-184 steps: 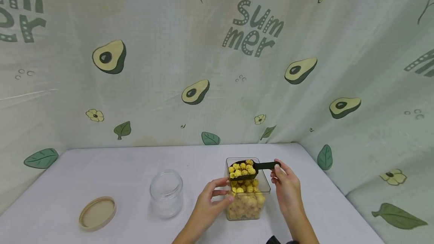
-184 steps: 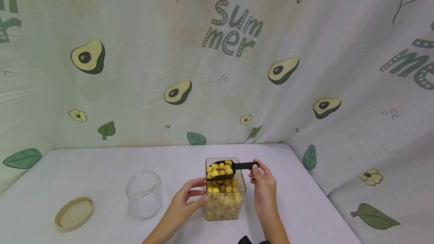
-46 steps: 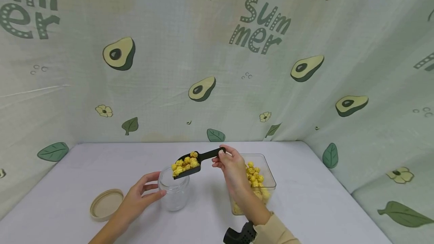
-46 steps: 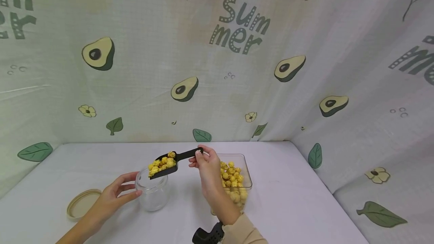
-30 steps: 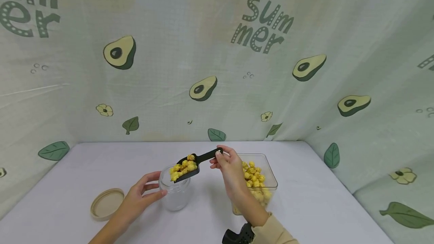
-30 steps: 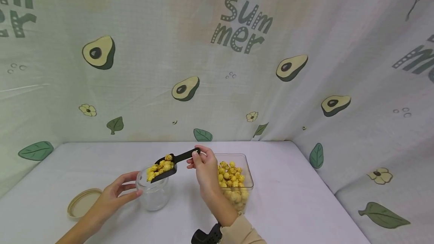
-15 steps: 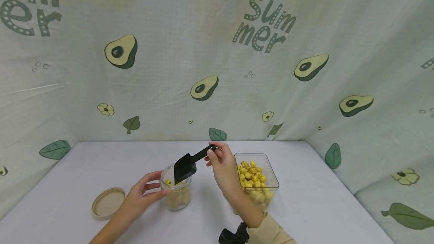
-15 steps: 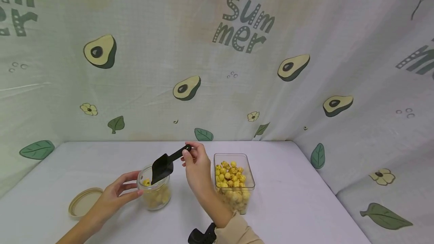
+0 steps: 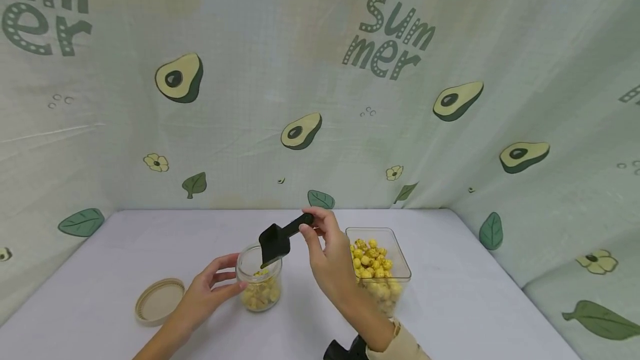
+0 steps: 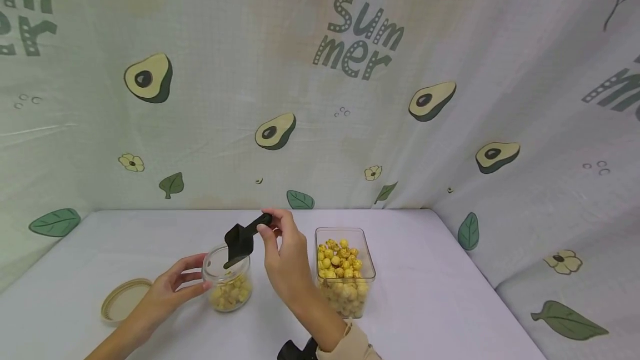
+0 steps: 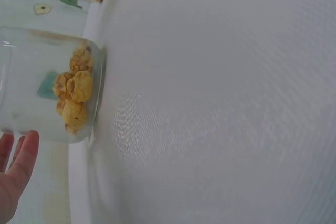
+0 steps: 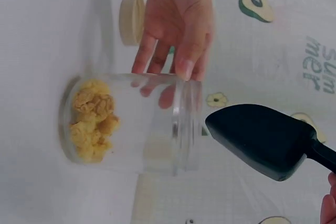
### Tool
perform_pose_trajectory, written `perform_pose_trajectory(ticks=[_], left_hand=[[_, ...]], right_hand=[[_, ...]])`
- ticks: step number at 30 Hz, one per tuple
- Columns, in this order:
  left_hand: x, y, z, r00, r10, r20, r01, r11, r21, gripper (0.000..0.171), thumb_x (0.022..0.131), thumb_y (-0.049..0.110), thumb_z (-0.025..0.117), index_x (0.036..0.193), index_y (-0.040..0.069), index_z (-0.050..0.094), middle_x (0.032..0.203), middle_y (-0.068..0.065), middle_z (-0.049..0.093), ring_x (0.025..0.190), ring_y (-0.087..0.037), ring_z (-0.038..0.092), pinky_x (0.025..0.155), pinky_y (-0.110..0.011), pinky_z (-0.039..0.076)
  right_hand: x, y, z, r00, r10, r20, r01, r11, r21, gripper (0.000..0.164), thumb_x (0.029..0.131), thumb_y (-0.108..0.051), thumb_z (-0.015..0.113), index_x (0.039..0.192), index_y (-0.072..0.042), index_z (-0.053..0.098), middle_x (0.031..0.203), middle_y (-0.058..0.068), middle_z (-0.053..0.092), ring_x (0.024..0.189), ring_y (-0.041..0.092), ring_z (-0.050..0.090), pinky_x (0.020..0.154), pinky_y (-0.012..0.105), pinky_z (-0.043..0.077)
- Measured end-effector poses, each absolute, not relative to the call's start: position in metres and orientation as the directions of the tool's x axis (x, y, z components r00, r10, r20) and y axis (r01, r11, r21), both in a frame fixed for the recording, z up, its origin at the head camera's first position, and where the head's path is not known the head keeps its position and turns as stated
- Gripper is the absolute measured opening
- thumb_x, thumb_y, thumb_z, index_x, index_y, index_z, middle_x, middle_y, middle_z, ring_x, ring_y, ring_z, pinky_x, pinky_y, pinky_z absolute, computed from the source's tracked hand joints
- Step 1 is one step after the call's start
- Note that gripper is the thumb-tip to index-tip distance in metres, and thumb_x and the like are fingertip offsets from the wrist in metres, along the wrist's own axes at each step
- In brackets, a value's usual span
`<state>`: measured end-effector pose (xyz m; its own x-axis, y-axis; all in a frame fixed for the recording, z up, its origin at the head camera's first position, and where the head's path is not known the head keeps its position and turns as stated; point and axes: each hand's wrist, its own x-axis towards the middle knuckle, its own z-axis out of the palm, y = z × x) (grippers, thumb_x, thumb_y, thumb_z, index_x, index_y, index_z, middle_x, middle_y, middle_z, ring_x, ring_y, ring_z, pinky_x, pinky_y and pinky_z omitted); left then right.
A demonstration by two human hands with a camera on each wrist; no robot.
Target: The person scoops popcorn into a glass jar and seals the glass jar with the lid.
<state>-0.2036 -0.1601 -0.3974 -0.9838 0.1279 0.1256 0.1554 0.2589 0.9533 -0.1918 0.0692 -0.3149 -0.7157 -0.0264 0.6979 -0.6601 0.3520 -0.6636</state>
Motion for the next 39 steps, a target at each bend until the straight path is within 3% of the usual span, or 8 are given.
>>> perform_pose_trajectory(ticks=[7,12,21,26,30,35,39], left_hand=[[-0.203,-0.159,-0.398,-0.983,0.133,0.125,0.157,0.268,0.951,0.055,0.081,0.011,0.071,0.131,0.006,0.047,0.129,-0.015,0.048,0.100,-0.005,0.054,0.078,-0.018,0.051],[-0.200,-0.160,-0.397,-0.985,0.116,0.126,0.154,0.271,0.950,0.054,0.081,0.013,0.071,0.129,0.007,0.049,0.128,-0.014,0.048,0.099,-0.003,0.054,0.079,-0.018,0.051],[-0.198,-0.158,-0.395,-0.988,0.112,0.106,0.132,0.256,0.958,0.054,0.080,0.014,0.071,0.129,0.006,0.048,0.131,-0.014,0.048,0.100,-0.006,0.054,0.080,-0.019,0.051],[-0.197,-0.156,-0.393,-0.988,0.108,0.112,0.138,0.273,0.952,0.055,0.082,0.017,0.070,0.131,0.009,0.046,0.134,-0.011,0.047,0.103,-0.006,0.051,0.081,-0.020,0.050],[-0.191,-0.153,-0.389,-0.948,0.093,0.305,0.318,0.345,0.883,0.056,0.081,0.013,0.071,0.131,0.009,0.047,0.129,-0.010,0.048,0.104,0.001,0.049,0.085,-0.015,0.048],[-0.178,-0.139,-0.378,-0.819,0.092,0.566,0.545,0.432,0.718,0.059,0.077,0.006,0.074,0.129,0.015,0.050,0.125,-0.002,0.049,0.110,0.002,0.044,0.091,-0.003,0.037],[-0.171,-0.123,-0.370,-0.716,0.121,0.688,0.670,0.398,0.627,0.064,0.071,-0.003,0.075,0.129,0.012,0.051,0.124,-0.003,0.052,0.116,-0.001,0.044,0.094,-0.005,0.034]], right_hand=[[-0.182,0.090,-0.304,-0.776,0.112,0.620,-0.600,0.170,-0.782,0.028,0.092,-0.007,0.056,0.119,-0.002,0.051,0.094,0.012,0.064,0.082,0.010,0.057,0.074,0.019,0.050],[-0.176,0.113,-0.298,-0.808,0.185,0.559,-0.549,0.104,-0.829,0.028,0.094,-0.006,0.053,0.121,-0.001,0.049,0.091,0.007,0.060,0.083,0.010,0.057,0.075,0.018,0.050],[-0.172,0.156,-0.294,-0.783,0.349,0.515,-0.506,0.126,-0.854,0.029,0.094,-0.011,0.052,0.123,-0.004,0.050,0.088,-0.001,0.064,0.078,0.012,0.057,0.079,0.017,0.049],[-0.172,0.174,-0.295,-0.745,0.417,0.521,-0.522,0.121,-0.844,0.027,0.094,-0.010,0.052,0.121,-0.003,0.051,0.086,-0.003,0.065,0.073,0.011,0.056,0.075,0.016,0.048],[-0.172,0.185,-0.297,-0.719,0.457,0.523,-0.533,0.121,-0.838,0.026,0.094,-0.010,0.053,0.119,-0.004,0.051,0.085,-0.003,0.065,0.071,0.012,0.056,0.072,0.016,0.049],[-0.172,0.198,-0.300,-0.691,0.501,0.520,-0.531,0.136,-0.837,0.027,0.093,-0.010,0.054,0.120,-0.004,0.052,0.086,-0.003,0.066,0.071,0.011,0.056,0.072,0.014,0.049],[-0.173,0.205,-0.304,-0.673,0.526,0.521,-0.541,0.132,-0.831,0.028,0.093,-0.009,0.054,0.120,-0.003,0.053,0.084,-0.003,0.066,0.069,0.011,0.056,0.071,0.014,0.049]])
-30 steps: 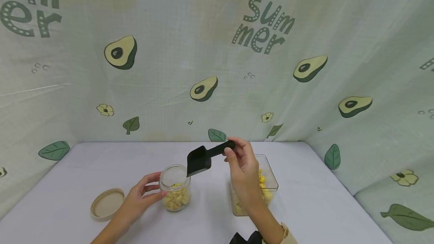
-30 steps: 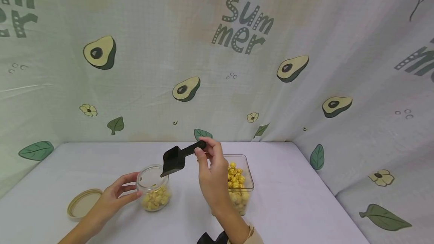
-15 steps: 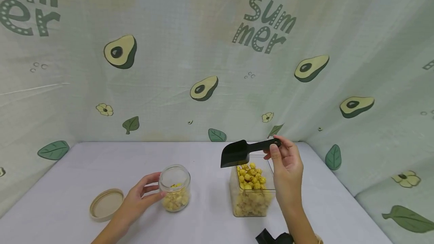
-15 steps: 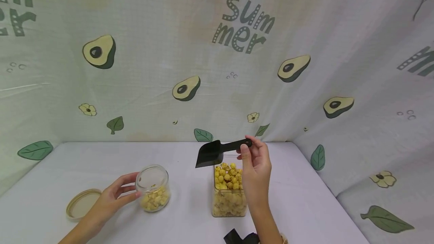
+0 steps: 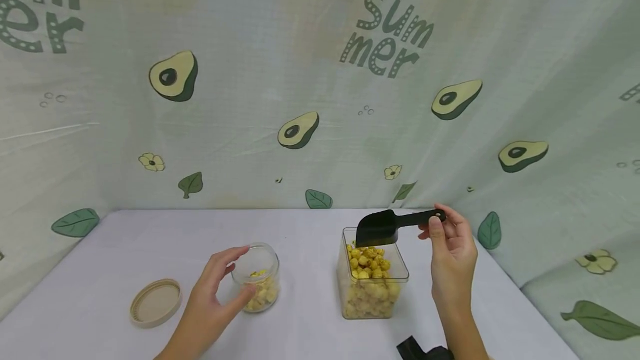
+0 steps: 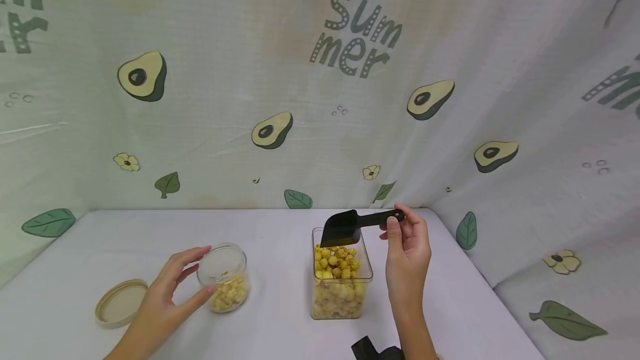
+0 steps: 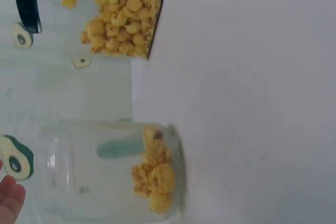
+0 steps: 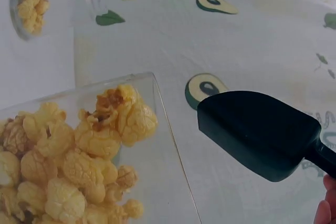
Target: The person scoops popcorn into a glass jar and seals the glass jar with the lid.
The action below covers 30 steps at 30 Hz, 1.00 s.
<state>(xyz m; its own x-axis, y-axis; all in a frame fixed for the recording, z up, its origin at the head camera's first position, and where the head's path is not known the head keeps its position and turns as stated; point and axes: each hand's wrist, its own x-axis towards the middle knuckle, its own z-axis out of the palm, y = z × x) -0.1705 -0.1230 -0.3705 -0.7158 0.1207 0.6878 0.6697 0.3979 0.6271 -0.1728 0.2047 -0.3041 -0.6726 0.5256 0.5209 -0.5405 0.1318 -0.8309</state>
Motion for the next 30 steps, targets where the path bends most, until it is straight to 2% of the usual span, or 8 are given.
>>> perform_pose_trajectory(ticks=[4,9,12,15,18,23,26,30], left_hand=[[-0.162,-0.104,-0.367,-0.686,0.162,0.710,0.711,0.357,0.606,0.067,0.071,-0.002,0.075,0.130,0.015,0.049,0.125,-0.001,0.054,0.117,-0.003,0.046,0.096,-0.007,0.034],[-0.158,-0.079,-0.366,-0.743,0.228,0.629,0.668,0.304,0.679,0.063,0.076,0.009,0.075,0.131,0.023,0.048,0.126,0.007,0.053,0.114,-0.004,0.049,0.094,-0.016,0.044],[-0.159,-0.064,-0.365,-0.807,0.264,0.529,0.587,0.252,0.770,0.058,0.079,0.016,0.074,0.130,0.026,0.048,0.126,0.010,0.051,0.113,-0.006,0.050,0.094,-0.026,0.048],[-0.163,-0.049,-0.365,-0.856,0.290,0.427,0.491,0.200,0.848,0.055,0.080,0.021,0.074,0.129,0.028,0.049,0.126,0.008,0.051,0.112,-0.007,0.050,0.095,-0.029,0.048],[-0.168,-0.037,-0.367,-0.877,0.323,0.356,0.417,0.145,0.897,0.055,0.080,0.023,0.073,0.129,0.025,0.049,0.128,0.003,0.050,0.113,-0.012,0.050,0.096,-0.029,0.047],[-0.178,-0.021,-0.374,-0.875,0.392,0.283,0.343,0.091,0.935,0.056,0.083,0.025,0.070,0.133,0.016,0.046,0.135,-0.010,0.045,0.119,-0.028,0.048,0.096,-0.031,0.047],[-0.183,-0.013,-0.378,-0.871,0.413,0.265,0.320,0.067,0.945,0.057,0.084,0.022,0.069,0.135,0.011,0.045,0.136,-0.016,0.043,0.119,-0.034,0.047,0.094,-0.033,0.048],[-0.188,-0.002,-0.381,-0.873,0.416,0.256,0.297,0.036,0.954,0.060,0.082,0.017,0.070,0.136,0.008,0.044,0.136,-0.017,0.042,0.118,-0.037,0.047,0.092,-0.034,0.050]], right_hand=[[-0.173,0.209,-0.307,-0.657,0.536,0.529,-0.530,0.171,-0.831,0.028,0.093,-0.010,0.054,0.120,-0.003,0.053,0.084,-0.005,0.065,0.069,0.008,0.056,0.072,0.013,0.049],[-0.172,0.212,-0.307,-0.637,0.537,0.553,-0.514,0.239,-0.824,0.031,0.093,-0.010,0.055,0.122,-0.003,0.053,0.085,-0.006,0.064,0.071,0.007,0.055,0.074,0.012,0.047],[-0.170,0.212,-0.306,-0.634,0.509,0.583,-0.488,0.321,-0.811,0.031,0.093,-0.010,0.054,0.124,-0.003,0.053,0.088,-0.007,0.062,0.074,0.006,0.056,0.074,0.010,0.047],[-0.169,0.210,-0.306,-0.627,0.463,0.626,-0.449,0.443,-0.776,0.031,0.094,-0.010,0.053,0.125,-0.006,0.053,0.092,-0.010,0.059,0.079,0.003,0.056,0.074,0.006,0.046],[-0.169,0.209,-0.307,-0.600,0.394,0.697,-0.453,0.550,-0.701,0.031,0.094,-0.008,0.052,0.125,-0.005,0.054,0.096,-0.010,0.056,0.082,0.000,0.055,0.076,0.003,0.045],[-0.173,0.211,-0.313,-0.480,0.228,0.847,-0.520,0.704,-0.484,0.030,0.092,-0.001,0.054,0.122,0.001,0.055,0.094,0.008,0.058,0.086,-0.005,0.049,0.076,0.002,0.039],[-0.175,0.211,-0.315,-0.438,0.134,0.889,-0.532,0.758,-0.377,0.030,0.092,-0.001,0.054,0.122,0.002,0.055,0.092,0.015,0.057,0.085,-0.003,0.046,0.069,0.006,0.038],[-0.177,0.210,-0.318,-0.429,0.036,0.903,-0.539,0.792,-0.287,0.029,0.092,-0.002,0.054,0.121,0.003,0.055,0.087,0.014,0.051,0.079,0.005,0.042,0.057,0.013,0.035]])
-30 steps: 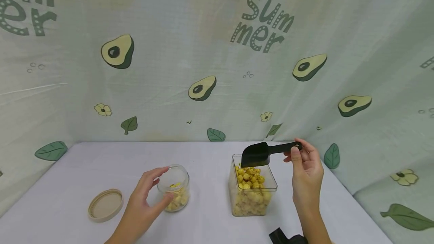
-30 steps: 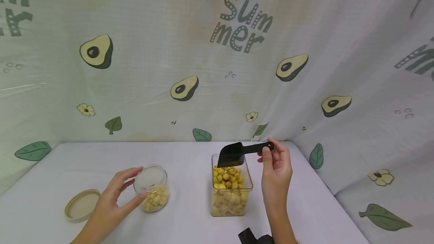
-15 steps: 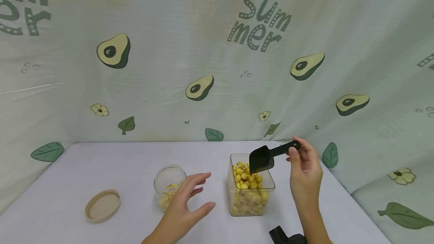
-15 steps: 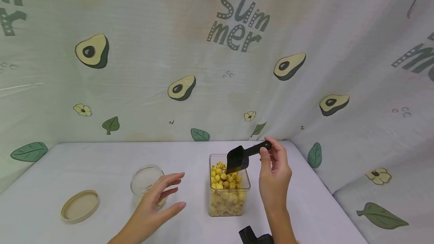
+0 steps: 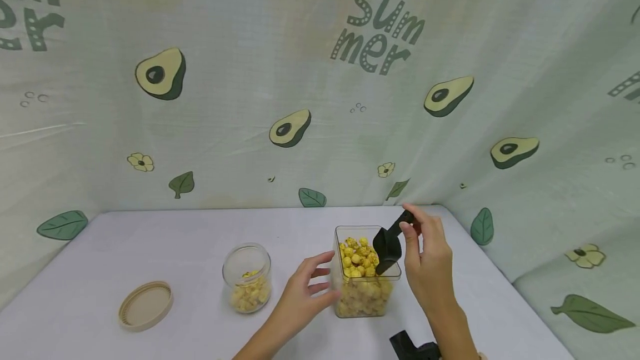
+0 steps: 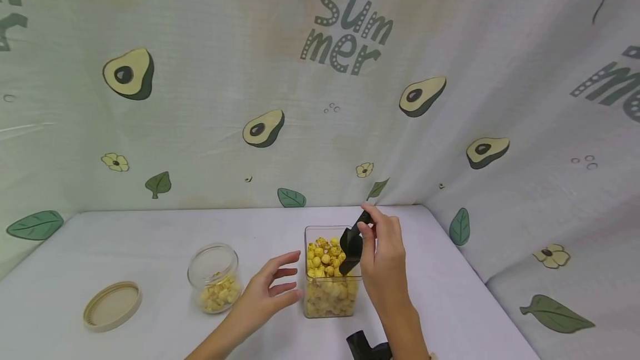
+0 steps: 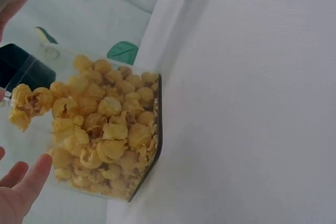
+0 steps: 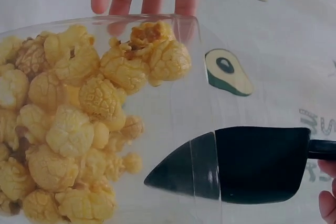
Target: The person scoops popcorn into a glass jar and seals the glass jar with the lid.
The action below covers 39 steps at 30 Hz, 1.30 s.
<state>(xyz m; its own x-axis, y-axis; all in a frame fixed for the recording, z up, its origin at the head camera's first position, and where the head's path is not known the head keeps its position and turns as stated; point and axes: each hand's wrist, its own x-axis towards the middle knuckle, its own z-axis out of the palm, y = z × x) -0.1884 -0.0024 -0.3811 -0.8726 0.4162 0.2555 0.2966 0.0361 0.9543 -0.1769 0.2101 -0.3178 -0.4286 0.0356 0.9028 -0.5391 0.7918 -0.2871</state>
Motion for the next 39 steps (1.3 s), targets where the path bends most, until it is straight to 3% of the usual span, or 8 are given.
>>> perform_pose_trajectory(ticks=[8,21,39], left_hand=[[-0.190,0.007,-0.383,-0.890,0.398,0.222,0.254,0.029,0.967,0.063,0.080,0.016,0.070,0.136,0.006,0.042,0.136,-0.017,0.041,0.117,-0.035,0.046,0.090,-0.040,0.050],[-0.195,0.012,-0.391,-0.904,0.376,0.203,0.242,0.058,0.969,0.060,0.081,0.019,0.071,0.134,0.008,0.044,0.131,-0.016,0.044,0.111,-0.028,0.049,0.086,-0.033,0.052],[-0.196,0.014,-0.389,-0.909,0.362,0.205,0.241,0.056,0.969,0.058,0.081,0.018,0.071,0.133,0.008,0.045,0.132,-0.015,0.045,0.111,-0.028,0.052,0.084,-0.029,0.053]], right_hand=[[-0.179,0.204,-0.319,-0.455,-0.090,0.886,-0.534,0.824,-0.190,0.028,0.094,-0.006,0.051,0.120,0.004,0.054,0.081,0.010,0.049,0.076,0.014,0.038,0.060,0.015,0.034],[-0.182,0.196,-0.323,-0.467,-0.185,0.865,-0.504,0.859,-0.088,0.026,0.096,-0.012,0.046,0.118,0.000,0.055,0.085,0.006,0.057,0.078,0.013,0.042,0.060,0.013,0.037],[-0.187,0.196,-0.330,-0.587,-0.102,0.803,-0.457,0.861,-0.224,0.033,0.083,0.004,0.062,0.116,-0.001,0.057,0.089,0.007,0.060,0.077,0.009,0.044,0.057,0.020,0.043]])
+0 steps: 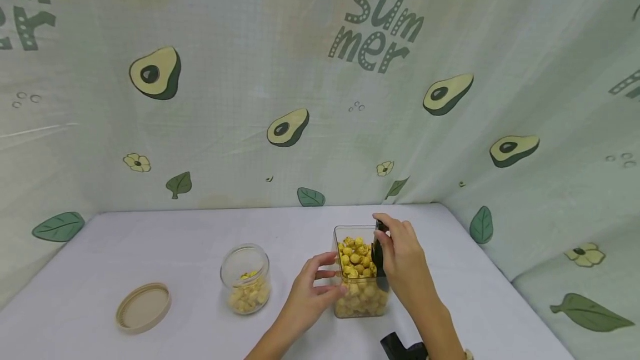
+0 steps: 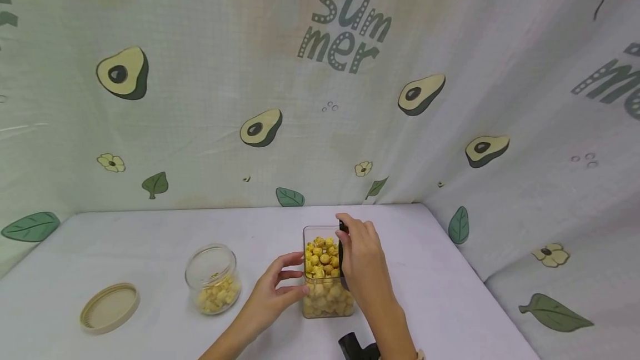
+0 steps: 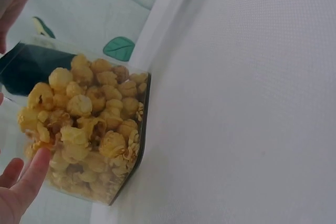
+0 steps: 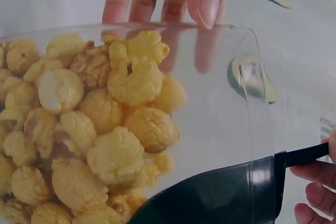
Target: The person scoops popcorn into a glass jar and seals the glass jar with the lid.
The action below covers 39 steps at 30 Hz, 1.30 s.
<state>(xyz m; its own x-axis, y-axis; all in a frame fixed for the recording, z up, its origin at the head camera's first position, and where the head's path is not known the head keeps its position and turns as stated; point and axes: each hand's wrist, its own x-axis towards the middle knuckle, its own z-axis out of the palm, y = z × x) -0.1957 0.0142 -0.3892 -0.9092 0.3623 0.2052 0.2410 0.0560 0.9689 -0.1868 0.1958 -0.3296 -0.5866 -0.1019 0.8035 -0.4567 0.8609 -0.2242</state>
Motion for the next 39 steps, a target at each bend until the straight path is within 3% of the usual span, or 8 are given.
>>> perform_pose_trajectory(ticks=[11,18,22,27,33,37,39], left_hand=[[-0.198,0.011,-0.391,-0.909,0.362,0.206,0.245,0.066,0.967,0.056,0.082,0.018,0.070,0.132,0.009,0.046,0.130,-0.015,0.046,0.110,-0.027,0.051,0.084,-0.028,0.052],[-0.198,0.011,-0.393,-0.906,0.367,0.213,0.247,0.050,0.968,0.056,0.082,0.017,0.070,0.132,0.008,0.046,0.129,-0.015,0.046,0.110,-0.027,0.051,0.085,-0.028,0.052],[-0.197,0.012,-0.394,-0.903,0.373,0.216,0.250,0.047,0.967,0.055,0.082,0.018,0.069,0.132,0.009,0.046,0.129,-0.015,0.046,0.110,-0.026,0.051,0.085,-0.028,0.052],[-0.197,0.012,-0.394,-0.901,0.374,0.220,0.256,0.047,0.966,0.055,0.083,0.019,0.069,0.132,0.011,0.046,0.130,-0.014,0.046,0.110,-0.027,0.051,0.085,-0.029,0.052],[-0.196,0.012,-0.393,-0.902,0.376,0.213,0.249,0.049,0.967,0.055,0.083,0.021,0.069,0.132,0.011,0.046,0.130,-0.014,0.045,0.111,-0.027,0.051,0.085,-0.031,0.053],[-0.196,0.013,-0.393,-0.905,0.369,0.210,0.248,0.057,0.967,0.054,0.083,0.020,0.069,0.132,0.012,0.046,0.129,-0.014,0.046,0.110,-0.026,0.052,0.085,-0.031,0.053],[-0.196,0.013,-0.393,-0.907,0.365,0.212,0.249,0.058,0.967,0.054,0.083,0.020,0.069,0.132,0.012,0.047,0.129,-0.014,0.046,0.110,-0.026,0.052,0.084,-0.030,0.052]], right_hand=[[-0.188,0.194,-0.331,-0.603,-0.058,0.795,-0.442,0.854,-0.274,0.032,0.085,0.002,0.062,0.116,-0.001,0.056,0.086,0.007,0.057,0.074,0.008,0.042,0.054,0.020,0.042],[-0.182,0.194,-0.328,-0.515,-0.087,0.853,-0.434,0.884,-0.173,0.030,0.086,0.000,0.060,0.116,-0.002,0.057,0.081,0.006,0.054,0.075,0.011,0.039,0.055,0.012,0.033],[-0.183,0.192,-0.328,-0.452,-0.136,0.882,-0.449,0.889,-0.093,0.023,0.092,-0.011,0.054,0.112,-0.005,0.061,0.073,0.001,0.053,0.072,0.013,0.037,0.057,0.020,0.031],[-0.185,0.188,-0.330,-0.422,-0.211,0.882,-0.470,0.882,-0.014,0.024,0.094,-0.020,0.049,0.107,-0.006,0.063,0.073,0.000,0.057,0.070,0.018,0.040,0.060,0.030,0.033],[-0.185,0.185,-0.330,-0.471,-0.254,0.845,-0.468,0.884,0.005,0.035,0.098,-0.029,0.036,0.106,-0.008,0.063,0.076,-0.002,0.061,0.069,0.016,0.043,0.060,0.029,0.033],[-0.184,0.184,-0.329,-0.550,-0.213,0.808,-0.441,0.895,-0.064,0.021,0.094,-0.017,0.050,0.108,-0.007,0.061,0.076,0.001,0.056,0.068,0.013,0.043,0.059,0.027,0.037],[-0.184,0.185,-0.329,-0.587,-0.173,0.791,-0.428,0.895,-0.122,0.021,0.089,-0.008,0.058,0.110,-0.006,0.060,0.077,0.003,0.055,0.069,0.013,0.044,0.058,0.026,0.041]])
